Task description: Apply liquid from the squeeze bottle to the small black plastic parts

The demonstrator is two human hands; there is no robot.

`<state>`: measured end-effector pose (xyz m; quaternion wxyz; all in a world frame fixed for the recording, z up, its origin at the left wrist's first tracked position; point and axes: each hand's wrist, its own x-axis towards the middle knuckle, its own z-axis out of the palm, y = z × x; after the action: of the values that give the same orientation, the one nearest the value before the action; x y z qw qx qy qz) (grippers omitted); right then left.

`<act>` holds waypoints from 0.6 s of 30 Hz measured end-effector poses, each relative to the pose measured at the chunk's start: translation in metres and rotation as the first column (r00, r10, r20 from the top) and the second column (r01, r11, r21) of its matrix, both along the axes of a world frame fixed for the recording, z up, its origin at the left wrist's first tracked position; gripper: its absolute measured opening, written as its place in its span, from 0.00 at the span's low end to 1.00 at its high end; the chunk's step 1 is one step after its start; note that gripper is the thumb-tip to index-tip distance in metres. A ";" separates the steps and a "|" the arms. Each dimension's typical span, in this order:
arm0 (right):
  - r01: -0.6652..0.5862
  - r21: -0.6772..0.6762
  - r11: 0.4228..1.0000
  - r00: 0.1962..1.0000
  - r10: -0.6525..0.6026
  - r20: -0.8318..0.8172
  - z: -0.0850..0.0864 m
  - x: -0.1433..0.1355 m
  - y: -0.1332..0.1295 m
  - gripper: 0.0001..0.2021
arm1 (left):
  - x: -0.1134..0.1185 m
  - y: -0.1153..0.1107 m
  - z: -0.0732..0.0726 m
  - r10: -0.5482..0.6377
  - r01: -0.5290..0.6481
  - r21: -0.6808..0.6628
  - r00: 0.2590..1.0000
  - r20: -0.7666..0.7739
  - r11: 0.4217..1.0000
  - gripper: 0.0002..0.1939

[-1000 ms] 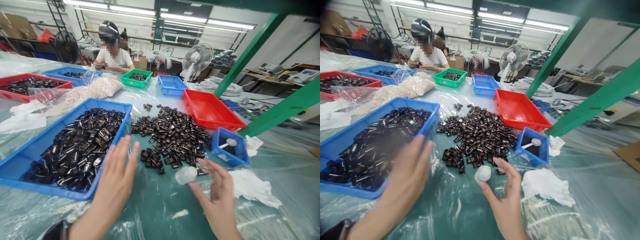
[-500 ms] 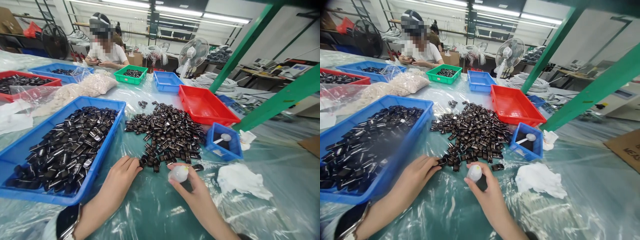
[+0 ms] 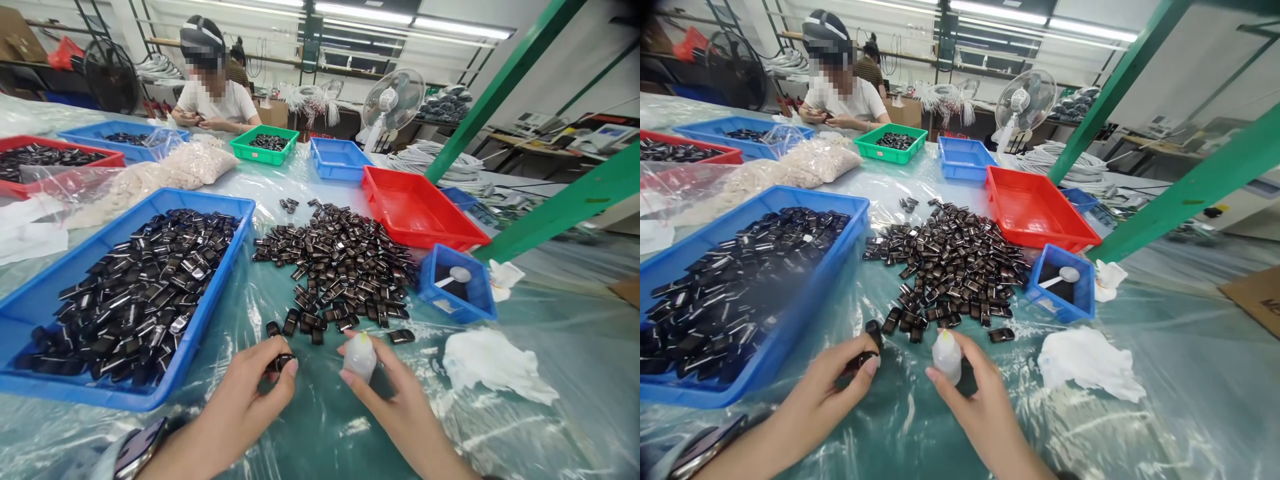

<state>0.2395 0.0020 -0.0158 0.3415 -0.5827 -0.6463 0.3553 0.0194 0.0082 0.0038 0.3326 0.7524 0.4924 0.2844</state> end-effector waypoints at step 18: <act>0.130 0.070 0.989 0.962 -0.109 -0.249 0.010 0.000 -0.016 0.13 | -0.005 0.003 -0.003 0.038 -0.018 -0.082 0.967 0.253 0.996 0.12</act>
<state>0.2396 -0.0142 -0.0061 0.4640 -0.5574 -0.5773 0.3751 0.0145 0.0116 0.0006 0.4184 0.6889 0.4671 0.3635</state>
